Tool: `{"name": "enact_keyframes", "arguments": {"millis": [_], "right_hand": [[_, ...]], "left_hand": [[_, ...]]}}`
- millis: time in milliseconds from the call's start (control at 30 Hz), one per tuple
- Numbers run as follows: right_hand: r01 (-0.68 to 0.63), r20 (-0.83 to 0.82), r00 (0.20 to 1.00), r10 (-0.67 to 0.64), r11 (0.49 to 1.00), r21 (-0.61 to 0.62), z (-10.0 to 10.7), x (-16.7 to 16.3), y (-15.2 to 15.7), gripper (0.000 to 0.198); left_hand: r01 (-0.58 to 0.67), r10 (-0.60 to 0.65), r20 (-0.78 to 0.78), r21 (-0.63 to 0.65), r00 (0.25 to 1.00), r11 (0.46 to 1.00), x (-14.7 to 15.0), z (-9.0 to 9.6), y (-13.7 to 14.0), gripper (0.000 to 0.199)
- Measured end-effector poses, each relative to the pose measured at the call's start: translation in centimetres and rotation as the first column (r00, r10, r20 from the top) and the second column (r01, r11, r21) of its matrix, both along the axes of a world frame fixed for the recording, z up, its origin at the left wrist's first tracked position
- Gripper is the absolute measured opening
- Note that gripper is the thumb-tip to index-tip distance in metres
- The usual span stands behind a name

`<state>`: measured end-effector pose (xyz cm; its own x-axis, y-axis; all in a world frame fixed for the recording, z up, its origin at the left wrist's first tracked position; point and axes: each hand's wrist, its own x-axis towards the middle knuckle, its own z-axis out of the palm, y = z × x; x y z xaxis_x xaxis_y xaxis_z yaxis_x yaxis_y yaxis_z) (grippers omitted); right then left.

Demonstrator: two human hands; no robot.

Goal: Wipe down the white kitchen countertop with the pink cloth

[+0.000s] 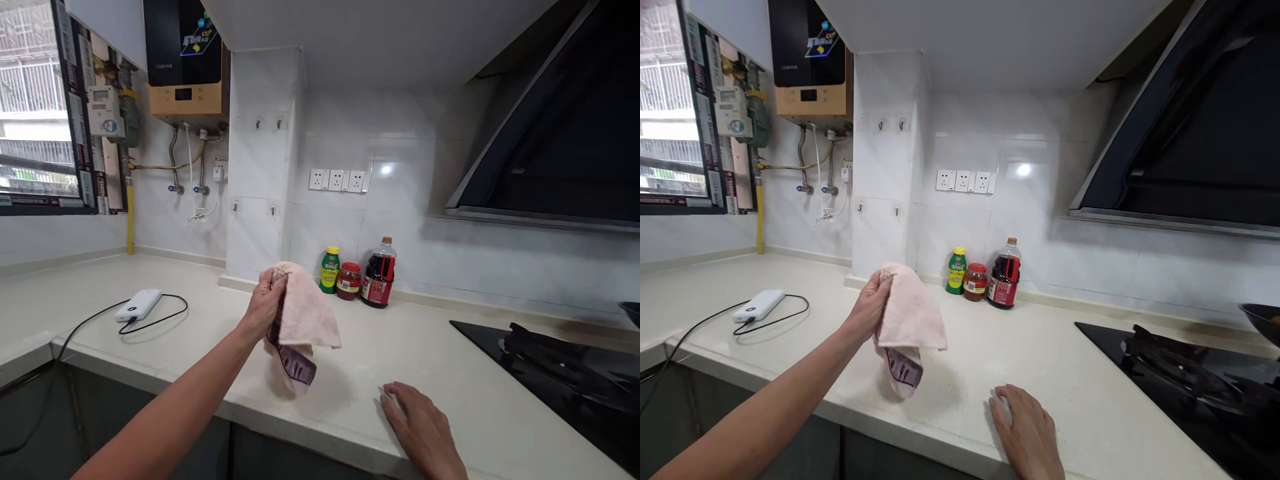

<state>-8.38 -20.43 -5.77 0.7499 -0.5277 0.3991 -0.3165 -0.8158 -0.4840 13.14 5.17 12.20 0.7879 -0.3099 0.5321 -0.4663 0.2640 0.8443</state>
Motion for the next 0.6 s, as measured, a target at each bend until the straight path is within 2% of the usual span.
{"name": "enact_keyframes", "arguments": {"millis": [100, 167, 267, 367, 433, 500, 567, 600], "right_hand": [[0.0, 0.0, 1.0, 0.0, 1.0, -0.01, 0.1, -0.1, 0.1, 0.05], [-0.008, 0.008, 1.0, 0.009, 0.999, -0.033, 0.1, -0.2, 0.1, 0.05], [-0.019, 0.022, 1.0, 0.02, 0.998, -0.064, -0.1, -0.2, 0.0, 0.05], [-0.023, 0.039, 0.999, 0.026, 0.996, -0.084, -0.3, 0.0, -0.2, 0.05], [-0.013, 0.039, 0.999, 0.016, 0.997, -0.08, -0.4, 0.0, -0.2, 0.05], [0.0, 0.027, 1.0, 0.001, 0.998, -0.062, -0.5, 0.1, -0.2, 0.05], [0.016, 0.015, 1.0, -0.016, 0.999, -0.043, -0.7, 0.1, -0.3, 0.052], [0.021, 0.011, 1.0, -0.02, 0.999, -0.041, -0.7, 0.1, -0.3, 0.052]], "left_hand": [[-0.002, -0.004, -0.098, -0.062, 0.995, 0.998, 1.3, 0.1, -0.3, 0.061], [0.013, -0.02, -0.17, -0.044, 0.985, 0.999, 1.8, -0.9, 0.5, 0.066], [0.036, -0.018, -0.25, 0.069, 0.968, 0.997, 2.5, -3.7, 3.3, 0.06], [-0.052, 0.117, -0.281, 0.23, 0.952, 0.972, 3.8, -6.4, 7.7, 0.046], [-0.198, 0.281, -0.242, 0.318, 0.928, 0.927, 4.8, -7.2, 10.4, 0.041], [-0.338, 0.412, -0.152, 0.36, 0.898, 0.869, 5.0, -7.2, 11.9, 0.043], [-0.392, 0.438, -0.049, 0.366, 0.897, 0.844, 4.1, -7.0, 12.0, 0.042], [-0.381, 0.397, 0.04, 0.381, 0.917, 0.842, 3.2, -7.0, 11.6, 0.04]]}}
